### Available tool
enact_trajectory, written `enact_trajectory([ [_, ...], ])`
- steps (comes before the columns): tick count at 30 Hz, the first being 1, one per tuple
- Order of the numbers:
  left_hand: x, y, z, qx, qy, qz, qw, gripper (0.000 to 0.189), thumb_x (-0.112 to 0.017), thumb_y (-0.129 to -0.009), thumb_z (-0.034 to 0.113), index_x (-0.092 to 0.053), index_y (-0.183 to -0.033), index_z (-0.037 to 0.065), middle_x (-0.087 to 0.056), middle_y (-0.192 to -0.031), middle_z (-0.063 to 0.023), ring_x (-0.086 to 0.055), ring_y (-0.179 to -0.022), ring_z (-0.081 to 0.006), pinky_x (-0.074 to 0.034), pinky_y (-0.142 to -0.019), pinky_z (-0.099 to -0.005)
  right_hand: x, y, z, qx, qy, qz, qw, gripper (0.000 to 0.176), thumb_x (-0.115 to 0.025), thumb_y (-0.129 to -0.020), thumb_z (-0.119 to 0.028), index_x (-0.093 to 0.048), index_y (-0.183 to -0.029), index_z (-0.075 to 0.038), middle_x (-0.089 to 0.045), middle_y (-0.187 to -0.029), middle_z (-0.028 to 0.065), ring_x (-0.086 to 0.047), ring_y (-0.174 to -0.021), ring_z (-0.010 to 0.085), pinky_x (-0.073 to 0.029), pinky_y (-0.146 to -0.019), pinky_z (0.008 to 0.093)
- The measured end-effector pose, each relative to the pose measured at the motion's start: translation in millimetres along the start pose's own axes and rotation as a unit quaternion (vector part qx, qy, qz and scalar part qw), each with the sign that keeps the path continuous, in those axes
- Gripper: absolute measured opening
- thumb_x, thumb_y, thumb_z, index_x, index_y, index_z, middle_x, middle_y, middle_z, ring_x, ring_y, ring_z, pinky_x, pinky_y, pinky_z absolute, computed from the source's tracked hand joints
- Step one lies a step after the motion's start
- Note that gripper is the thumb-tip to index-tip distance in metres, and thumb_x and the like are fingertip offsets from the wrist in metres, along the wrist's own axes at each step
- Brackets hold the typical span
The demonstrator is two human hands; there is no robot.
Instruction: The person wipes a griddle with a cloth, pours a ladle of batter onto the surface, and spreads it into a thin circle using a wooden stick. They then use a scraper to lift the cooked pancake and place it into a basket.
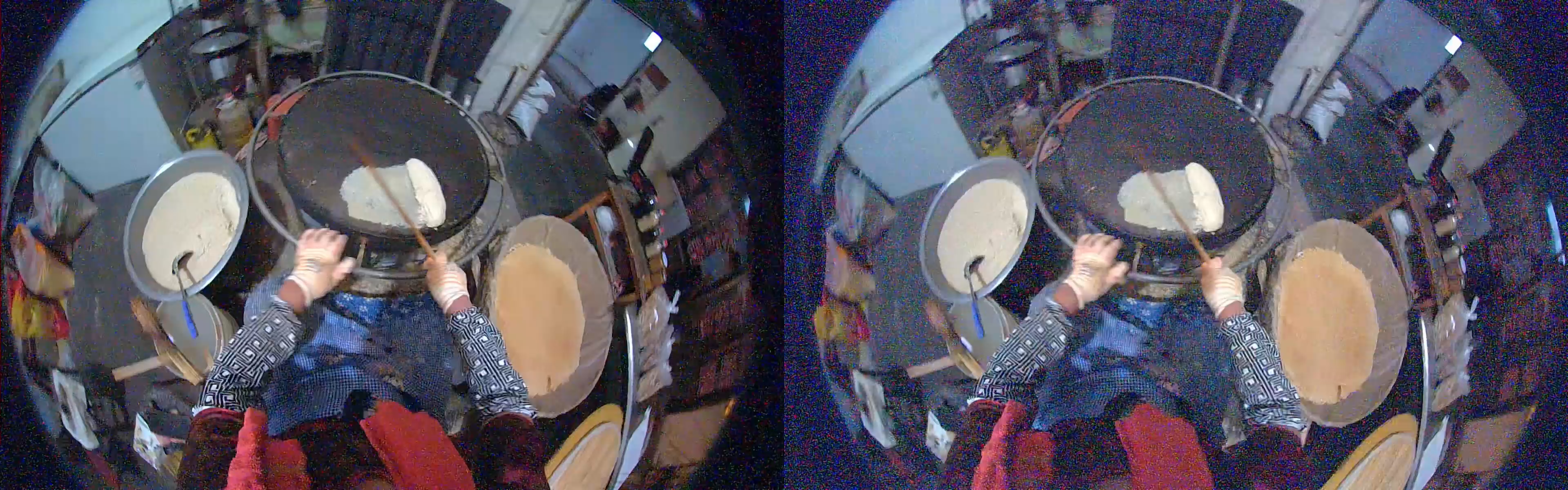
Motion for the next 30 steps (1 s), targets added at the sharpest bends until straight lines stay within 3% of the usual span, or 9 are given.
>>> enact_trajectory([
  [4,-68.5,-0.1,76.3,0.006,0.015,-0.265,0.964,0.055,-0.049,-0.081,0.056,-0.061,-0.094,0.004,-0.06,-0.091,-0.0121,-0.055,-0.096,-0.0282,-0.031,-0.097,-0.0454,11.2,-21.0,26.1,-0.03,0.067,0.092,0.993,0.029,-0.046,-0.09,-0.031,-0.048,-0.097,-0.002,-0.06,-0.065,0.02,-0.059,-0.059,0.0406,-0.046,-0.054,0.0517],
  [5,-86.3,7.6,79.4,0.028,0.002,-0.142,0.99,0.061,-0.046,-0.082,0.06,-0.061,-0.097,0.002,-0.059,-0.097,-0.0141,-0.054,-0.099,-0.0309,-0.027,-0.101,-0.047,21.8,-21.3,10.3,-0.03,0.045,0.069,0.996,0.026,-0.046,-0.091,-0.029,-0.05,-0.09,-0.004,-0.06,-0.068,0.0221,-0.059,-0.065,0.0427,-0.046,-0.058,0.0526],
  [9,-90.2,4.3,75.3,0.055,0.051,-0.205,0.976,0.063,-0.045,-0.082,0.061,-0.062,-0.099,0.002,-0.058,-0.101,-0.0164,-0.052,-0.102,-0.0339,-0.024,-0.104,-0.0491,11.9,-9.5,0.9,0.047,0.08,0.027,0.995,0.029,-0.045,-0.091,-0.032,-0.05,-0.09,-0.004,-0.06,-0.07,0.0243,-0.059,-0.064,0.0436,-0.044,-0.057,0.0546],
  [11,-89.8,7.0,64.6,0.061,0.067,-0.189,0.978,0.063,-0.046,-0.082,0.061,-0.062,-0.098,0.002,-0.059,-0.1,-0.0165,-0.052,-0.103,-0.0341,-0.024,-0.103,-0.0497,21.0,-23.5,28.2,-0.081,0.062,0.037,0.994,0.031,-0.046,-0.091,-0.033,-0.052,-0.088,-0.003,-0.062,-0.073,0.0241,-0.06,-0.072,0.0436,-0.047,-0.064,0.0524],
  [17,-67.3,15.5,62.4,0.034,0.037,-0.187,0.981,0.063,-0.046,-0.08,0.062,-0.063,-0.094,0.003,-0.061,-0.093,-0.0158,-0.054,-0.098,-0.0321,-0.027,-0.102,-0.0482,8.5,10.5,4.0,0.036,0.09,0.028,0.995,0.029,-0.047,-0.09,-0.033,-0.053,-0.087,-0.005,-0.06,-0.069,0.0249,-0.058,-0.066,0.0449,-0.047,-0.06,0.0523],
  [19,-64.9,15.7,48.9,0.034,0.036,-0.188,0.981,0.063,-0.046,-0.08,0.063,-0.063,-0.092,0.004,-0.061,-0.091,-0.0151,-0.054,-0.098,-0.0318,-0.028,-0.101,-0.0478,18.5,-11.7,53.7,-0.065,0.074,0.054,0.994,0.027,-0.049,-0.09,-0.031,-0.054,-0.084,-0.005,-0.06,-0.068,0.0254,-0.058,-0.065,0.045,-0.046,-0.058,0.0525],
  [25,-65.8,18.8,13.1,0.026,0.04,-0.171,0.984,0.061,-0.045,-0.08,0.065,-0.066,-0.085,0.007,-0.063,-0.085,-0.0111,-0.056,-0.094,-0.0295,-0.031,-0.098,-0.0446,-16.9,-18.8,28.5,0.105,0.134,0.119,0.978,0.025,-0.052,-0.088,-0.03,-0.052,-0.082,-0.006,-0.06,-0.065,0.0239,-0.057,-0.06,0.0449,-0.045,-0.055,0.0531],
  [28,-63.0,14.8,2.4,0.019,-0.004,-0.209,0.978,0.058,-0.045,-0.08,0.063,-0.067,-0.081,0.008,-0.065,-0.081,-0.0109,-0.059,-0.089,-0.0295,-0.034,-0.095,-0.0436,15.8,-33.4,48.1,-0.044,0.098,0.081,0.991,0.031,-0.046,-0.09,-0.035,-0.051,-0.084,-0.005,-0.061,-0.069,0.0244,-0.059,-0.066,0.0444,-0.045,-0.058,0.0535],
  [30,-58.6,14.8,-6.9,0.02,0.003,-0.195,0.981,0.058,-0.046,-0.08,0.062,-0.067,-0.081,0.008,-0.065,-0.081,-0.011,-0.059,-0.088,-0.03,-0.035,-0.094,-0.0432,18.5,-41.0,41.1,-0.017,0.087,0.089,0.992,0.029,-0.047,-0.09,-0.034,-0.051,-0.084,-0.005,-0.059,-0.066,0.0241,-0.058,-0.063,0.0435,-0.045,-0.057,0.0535],
])
Point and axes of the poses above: each hand's wrist, its own y-axis away from the middle knuckle, its own x-axis out of the back of the hand, z = x × y, the point moved 9 cm from there along -y, towards the middle knuckle
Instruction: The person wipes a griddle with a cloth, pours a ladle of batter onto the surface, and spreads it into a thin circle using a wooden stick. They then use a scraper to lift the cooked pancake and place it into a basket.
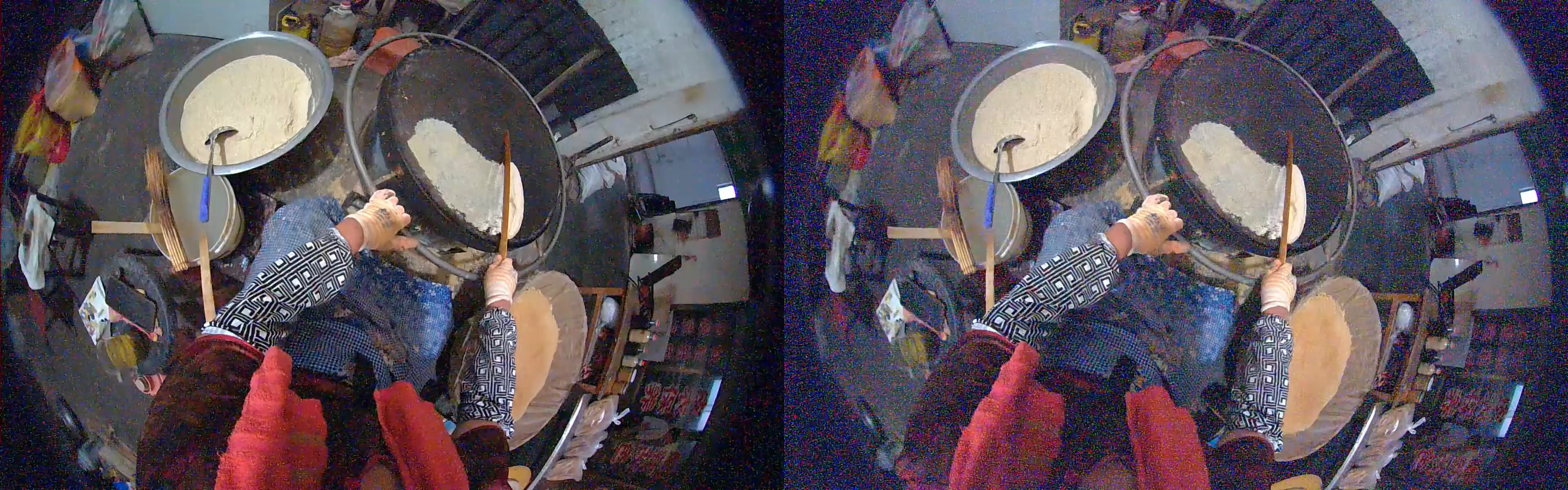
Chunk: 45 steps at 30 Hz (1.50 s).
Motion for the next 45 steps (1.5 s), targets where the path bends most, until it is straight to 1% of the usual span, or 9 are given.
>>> enact_trajectory([
  [10,14.4,3.7,-44.8,0.087,-0.045,-0.009,0.995,0.058,-0.039,-0.086,0.057,-0.07,-0.086,0.009,-0.066,-0.088,-0.0103,-0.056,-0.1,-0.0288,-0.022,-0.105,-0.0498,10.6,14.3,-12.1,0.017,-0.008,-0.02,1.0,0.029,-0.042,-0.093,-0.03,-0.052,-0.089,-0.003,-0.06,-0.071,0.0243,-0.058,-0.064,0.0427,-0.046,-0.054,0.0513],
  [13,0.7,-1.2,0.6,0.072,-0.061,-0.128,0.987,0.06,-0.038,-0.085,0.06,-0.07,-0.088,0.009,-0.065,-0.09,-0.0135,-0.056,-0.1,-0.0302,-0.021,-0.104,-0.0522,5.2,41.0,-38.0,0.084,-0.083,-0.03,0.993,0.024,-0.042,-0.093,-0.026,-0.05,-0.09,-0.004,-0.06,-0.069,0.0218,-0.059,-0.066,0.0401,-0.048,-0.057,0.0453],
  [19,-31.7,-17.4,81.7,0.031,0.062,-0.065,0.995,0.069,-0.042,-0.081,0.065,-0.063,-0.102,0.003,-0.06,-0.099,-0.0176,-0.052,-0.103,-0.0338,-0.023,-0.103,-0.0516,15.9,25.6,3.4,-0.02,-0.005,0.034,0.999,0.028,-0.048,-0.09,-0.033,-0.051,-0.08,-0.006,-0.059,-0.062,0.0219,-0.058,-0.058,0.0432,-0.046,-0.053,0.0511],
  [28,-7.9,-9.6,59.2,-0.002,0.056,-0.004,0.998,0.065,-0.05,-0.077,0.063,-0.063,-0.095,0.002,-0.062,-0.096,-0.0168,-0.054,-0.102,-0.0334,-0.027,-0.103,-0.0481,-7.8,13.4,-2.7,-0.014,-0.171,-0.067,0.983,0.03,-0.043,-0.092,-0.031,-0.054,-0.092,-0.003,-0.063,-0.075,0.0203,-0.061,-0.07,0.0386,-0.048,-0.062,0.0496],
  [31,8.6,-2.4,52.6,-0.039,0.084,0.058,0.994,0.062,-0.051,-0.077,0.061,-0.063,-0.092,0.002,-0.063,-0.093,-0.0165,-0.054,-0.101,-0.0341,-0.029,-0.1,-0.0487,32.8,28.0,-48.6,0.027,-0.03,-0.165,0.985,0.03,-0.042,-0.091,-0.029,-0.055,-0.098,-0.003,-0.065,-0.082,0.0198,-0.063,-0.075,0.0359,-0.049,-0.064,0.0492],
  [35,0.4,-1.2,31.8,-0.028,0.018,0.005,0.999,0.061,-0.052,-0.077,0.061,-0.065,-0.089,0.002,-0.064,-0.091,-0.017,-0.056,-0.097,-0.0336,-0.027,-0.102,-0.0476,16.6,11.4,2.9,-0.126,-0.083,-0.084,0.985,0.03,-0.042,-0.091,-0.031,-0.055,-0.095,-0.004,-0.065,-0.08,0.0196,-0.064,-0.076,0.0371,-0.05,-0.066,0.0486],
  [39,-3.4,0.1,11.1,-0.01,-0.018,-0.028,0.999,0.058,-0.052,-0.076,0.06,-0.066,-0.087,0.005,-0.064,-0.093,-0.0145,-0.055,-0.1,-0.0319,-0.025,-0.102,-0.047,-6.3,18.2,-22.3,0.03,-0.073,-0.058,0.995,0.031,-0.041,-0.092,-0.032,-0.052,-0.093,-0.003,-0.064,-0.077,0.0207,-0.064,-0.074,0.0374,-0.049,-0.066,0.0506],
  [41,-3.3,3.1,-6.4,-0.009,-0.014,-0.012,1.0,0.054,-0.052,-0.078,0.057,-0.066,-0.086,0.006,-0.064,-0.092,-0.0138,-0.055,-0.1,-0.0325,-0.025,-0.102,-0.0476,-20.9,20.3,1.5,-0.09,-0.12,-0.085,0.985,0.027,-0.049,-0.089,-0.029,-0.055,-0.089,-0.002,-0.063,-0.083,0.0216,-0.062,-0.076,0.0365,-0.049,-0.065,0.0484],
  [45,14.6,9.4,-17.8,0.023,-0.064,0.032,0.997,0.049,-0.053,-0.079,0.053,-0.066,-0.091,0.007,-0.062,-0.094,-0.0139,-0.052,-0.103,-0.0334,-0.021,-0.103,-0.0498,24.6,14.8,-13.9,-0.064,-0.109,-0.035,0.991,0.032,-0.044,-0.092,-0.033,-0.055,-0.09,-0.003,-0.063,-0.074,0.0194,-0.064,-0.071,0.0353,-0.049,-0.063,0.0481],
])
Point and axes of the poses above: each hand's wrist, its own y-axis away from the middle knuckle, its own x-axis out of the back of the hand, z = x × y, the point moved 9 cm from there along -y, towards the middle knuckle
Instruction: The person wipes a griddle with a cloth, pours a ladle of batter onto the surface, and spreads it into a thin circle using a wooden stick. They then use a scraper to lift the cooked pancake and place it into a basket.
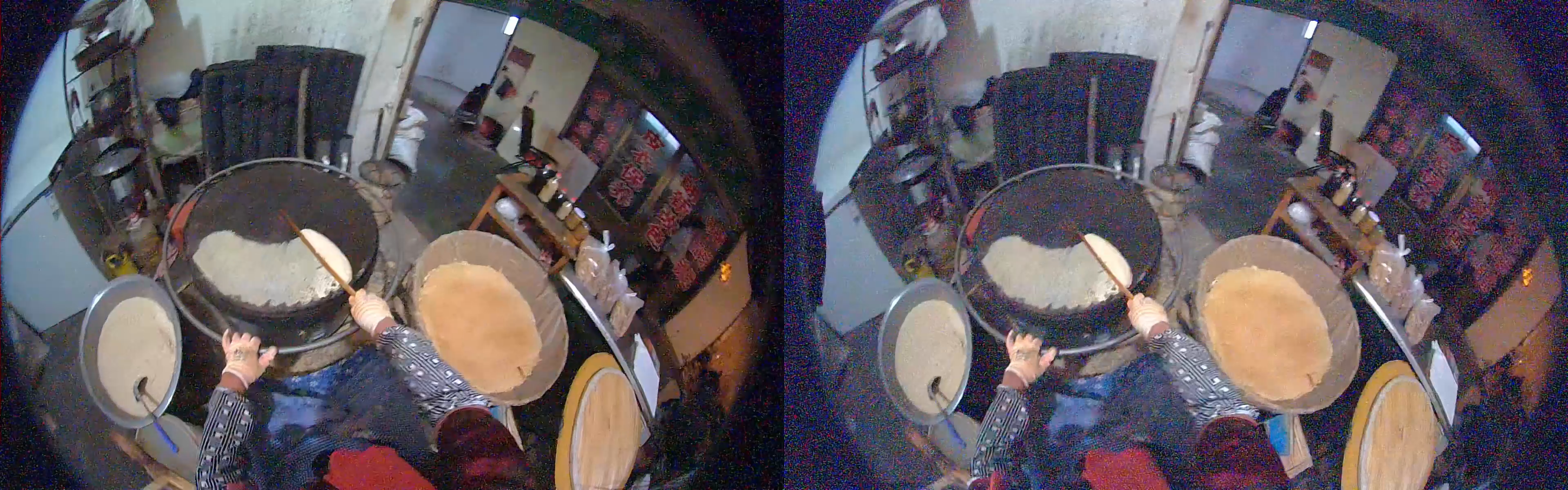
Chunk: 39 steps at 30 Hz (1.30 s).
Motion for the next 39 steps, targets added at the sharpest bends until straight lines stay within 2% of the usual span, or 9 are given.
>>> enact_trajectory([
  [4,19.3,-1.7,52.8,-0.058,0.062,0.04,0.996,0.054,-0.053,-0.079,0.055,-0.065,-0.098,0.006,-0.061,-0.099,-0.014,-0.052,-0.105,-0.0308,-0.023,-0.103,-0.0502,-4.7,33.4,-36.3,0.082,0.058,-0.138,0.985,0.028,-0.04,-0.092,-0.028,-0.054,-0.095,-0.004,-0.063,-0.077,0.0195,-0.064,-0.075,0.035,-0.051,-0.063,0.0466],
  [8,-14.4,-15.0,97.9,-0.023,0.068,-0.07,0.995,0.061,-0.052,-0.078,0.059,-0.061,-0.106,0.005,-0.06,-0.105,-0.014,-0.051,-0.109,-0.0303,-0.024,-0.104,-0.0478,-16.6,2.5,3.8,-0.006,0.097,-0.015,0.995,0.029,-0.043,-0.091,-0.029,-0.055,-0.09,-0.002,-0.062,-0.074,0.0213,-0.063,-0.073,0.0366,-0.051,-0.062,0.0474],
  [12,-30.1,-19.8,77.6,0.017,0.093,-0.13,0.987,0.063,-0.053,-0.077,0.061,-0.061,-0.106,0.005,-0.059,-0.107,-0.0152,-0.051,-0.11,-0.0313,-0.024,-0.105,-0.0472,-8.3,33.9,-35.7,0.057,0.038,-0.04,0.997,0.027,-0.046,-0.09,-0.034,-0.052,-0.089,-0.008,-0.062,-0.072,0.0228,-0.062,-0.073,0.0421,-0.048,-0.063,0.0521],
  [14,-15.6,-14.9,76.8,-0.024,0.082,-0.03,0.996,0.062,-0.055,-0.076,0.061,-0.061,-0.1,0.004,-0.06,-0.1,-0.0166,-0.054,-0.102,-0.0334,-0.028,-0.102,-0.047,-29.0,46.8,-35.8,0.086,0.051,-0.123,0.987,0.026,-0.048,-0.089,-0.034,-0.052,-0.089,-0.008,-0.062,-0.071,0.022,-0.062,-0.07,0.0403,-0.049,-0.059,0.0502],
  [20,-16.5,-10.8,59.8,-0.021,0.089,-0.047,0.995,0.06,-0.056,-0.075,0.062,-0.063,-0.09,0.004,-0.062,-0.091,-0.0159,-0.055,-0.1,-0.0344,-0.03,-0.101,-0.0468,-24.6,0.9,-2.6,0.04,0.086,0.042,0.995,0.026,-0.052,-0.086,-0.027,-0.049,-0.095,-0.003,-0.06,-0.072,0.0212,-0.058,-0.063,0.041,-0.045,-0.057,0.0534],
  [24,-11.1,-10.4,47.5,-0.012,0.088,-0.049,0.995,0.058,-0.055,-0.076,0.061,-0.064,-0.085,0.005,-0.063,-0.088,-0.0148,-0.056,-0.096,-0.0337,-0.03,-0.1,-0.0456,-45.0,41.8,-28.8,0.16,0.009,-0.078,0.984,0.022,-0.053,-0.086,-0.019,-0.047,-0.1,-0.003,-0.061,-0.078,0.0211,-0.059,-0.067,0.0376,-0.048,-0.061,0.0492],
  [27,-14.0,-10.5,40.5,-0.026,0.081,-0.114,0.99,0.06,-0.05,-0.079,0.061,-0.067,-0.093,0.005,-0.065,-0.092,-0.0133,-0.055,-0.1,-0.0303,-0.031,-0.099,-0.0403,-28.6,-3.8,20.4,0.001,0.072,-0.034,0.997,0.022,-0.044,-0.092,-0.027,-0.052,-0.093,-0.006,-0.06,-0.067,0.0193,-0.059,-0.061,0.0364,-0.048,-0.057,0.0469],
  [32,-10.9,-7.7,22.1,-0.011,0.075,-0.103,0.992,0.058,-0.05,-0.08,0.061,-0.068,-0.09,0.007,-0.065,-0.093,-0.0123,-0.055,-0.101,-0.0299,-0.029,-0.101,-0.0408,-6.1,10.0,-25.6,0.109,0.042,0.001,0.993,0.03,-0.045,-0.091,-0.033,-0.052,-0.087,-0.003,-0.06,-0.068,0.0245,-0.059,-0.064,0.0439,-0.046,-0.058,0.0533],
  [39,-3.6,-8.7,0.2,0.017,0.046,-0.058,0.997,0.059,-0.043,-0.082,0.061,-0.068,-0.082,0.008,-0.065,-0.087,-0.0119,-0.057,-0.096,-0.0312,-0.023,-0.105,-0.0482,-17.1,-7.9,-11.1,0.044,0.06,0.003,0.997,0.031,-0.046,-0.091,-0.033,-0.053,-0.087,-0.003,-0.06,-0.074,0.0268,-0.059,-0.072,0.0447,-0.046,-0.064,0.0529],
])
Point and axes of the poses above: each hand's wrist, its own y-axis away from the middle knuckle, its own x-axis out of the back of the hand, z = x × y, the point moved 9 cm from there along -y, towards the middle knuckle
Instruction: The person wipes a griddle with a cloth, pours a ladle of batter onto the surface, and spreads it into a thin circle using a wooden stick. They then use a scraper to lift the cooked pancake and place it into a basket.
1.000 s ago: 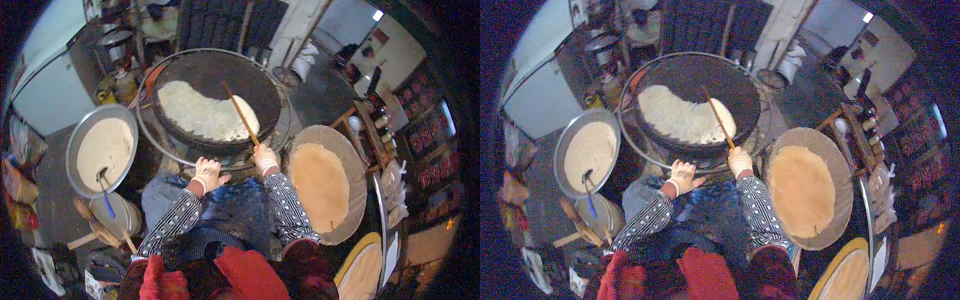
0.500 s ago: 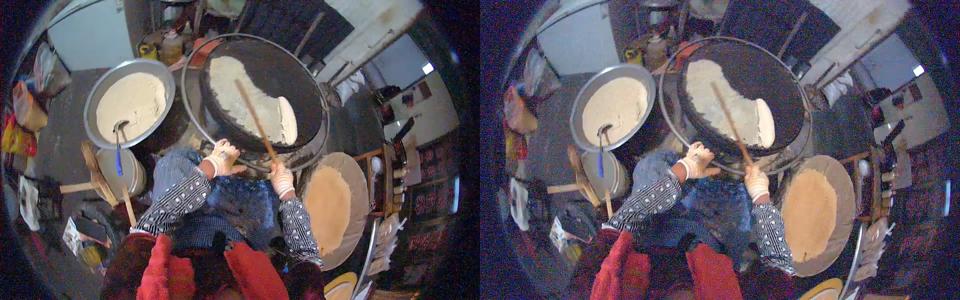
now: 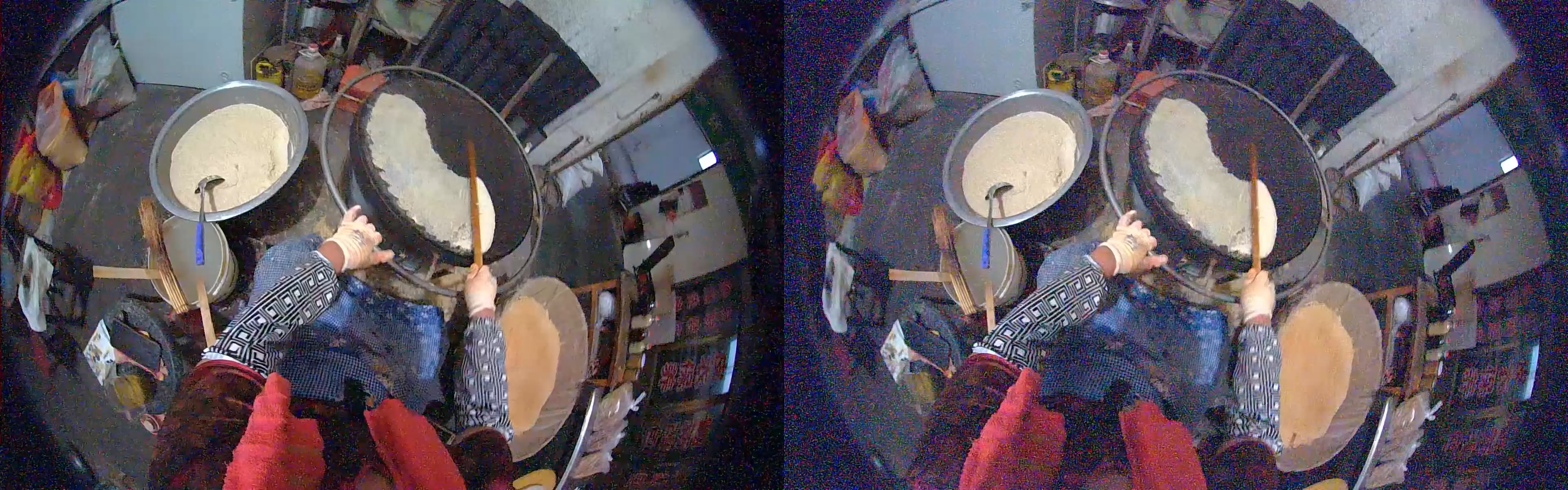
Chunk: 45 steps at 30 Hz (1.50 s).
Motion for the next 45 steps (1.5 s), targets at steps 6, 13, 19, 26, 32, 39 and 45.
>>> enact_trajectory([
  [6,-23.6,-4.3,58.7,-0.019,0.055,0.005,0.998,0.063,-0.041,-0.083,0.063,-0.067,-0.083,0.006,-0.066,-0.087,-0.0119,-0.059,-0.094,-0.0315,-0.026,-0.103,-0.0501,-14.2,16.5,13.6,0.032,0.033,0.018,0.999,0.028,-0.046,-0.089,-0.032,-0.054,-0.078,-0.007,-0.059,-0.066,0.0231,-0.057,-0.062,0.0429,-0.044,-0.053,0.052],
  [13,-29.1,1.1,53.8,-0.027,0.061,-0.089,0.994,0.068,-0.04,-0.081,0.066,-0.064,-0.102,0.006,-0.063,-0.102,-0.0126,-0.054,-0.105,-0.0293,-0.026,-0.103,-0.0472,-21.0,10.9,19.8,0.051,0.1,-0.02,0.993,0.034,-0.046,-0.09,-0.037,-0.053,-0.087,-0.003,-0.06,-0.072,0.0263,-0.058,-0.065,0.045,-0.044,-0.059,0.0554],
  [19,-18.2,1.9,39.3,-0.039,0.067,-0.023,0.997,0.065,-0.045,-0.079,0.065,-0.066,-0.094,0.005,-0.065,-0.094,-0.0125,-0.055,-0.1,-0.0301,-0.028,-0.101,-0.0462,1.3,-4.1,20.0,-0.005,0.05,0.004,0.999,0.032,-0.045,-0.091,-0.033,-0.053,-0.082,-0.003,-0.061,-0.074,0.0268,-0.059,-0.073,0.0449,-0.045,-0.064,0.0531],
  [26,-14.9,-1.5,10.9,-0.05,0.018,0.034,0.998,0.055,-0.047,-0.079,0.06,-0.069,-0.075,0.009,-0.065,-0.073,-0.0097,-0.061,-0.08,-0.0296,-0.037,-0.09,-0.043,-0.8,-4.3,21.0,0.05,0.048,0.045,0.997,0.029,-0.044,-0.092,-0.032,-0.047,-0.082,-0.004,-0.058,-0.065,0.026,-0.058,-0.062,0.0437,-0.044,-0.055,0.0549],
  [32,-11.9,-2.5,-20.4,-0.041,0.015,0.005,0.999,0.05,-0.042,-0.086,0.052,-0.071,-0.083,0.012,-0.066,-0.077,-0.01,-0.059,-0.088,-0.0278,-0.034,-0.095,-0.0426,-32.7,35.8,16.8,0.092,0.057,0.072,0.992,0.023,-0.054,-0.086,-0.029,-0.049,-0.08,-0.008,-0.056,-0.058,0.0229,-0.056,-0.054,0.0438,-0.043,-0.049,0.0528],
  [39,43.1,14.3,20.5,-0.036,0.072,0.303,0.95,0.05,-0.063,-0.075,0.037,-0.054,-0.112,0.005,-0.052,-0.114,-0.0138,-0.046,-0.111,-0.0328,-0.03,-0.1,-0.0478,5.3,21.5,-12.0,-0.002,-0.067,-0.053,0.996,0.028,-0.044,-0.091,-0.034,-0.052,-0.09,-0.007,-0.061,-0.07,0.0235,-0.061,-0.067,0.0405,-0.046,-0.059,0.0529],
  [45,-10.7,-7.7,72.8,-0.011,0.063,-0.028,0.998,0.049,-0.054,-0.078,0.054,-0.066,-0.085,0.006,-0.063,-0.091,-0.015,-0.057,-0.096,-0.0298,-0.033,-0.097,-0.0446,6.2,8.9,-30.4,0.145,0.015,0.114,0.983,0.016,-0.047,-0.081,-0.016,-0.058,-0.079,-0.005,-0.053,-0.054,0.0092,-0.057,-0.051,0.0265,-0.048,-0.049,0.0411],
])
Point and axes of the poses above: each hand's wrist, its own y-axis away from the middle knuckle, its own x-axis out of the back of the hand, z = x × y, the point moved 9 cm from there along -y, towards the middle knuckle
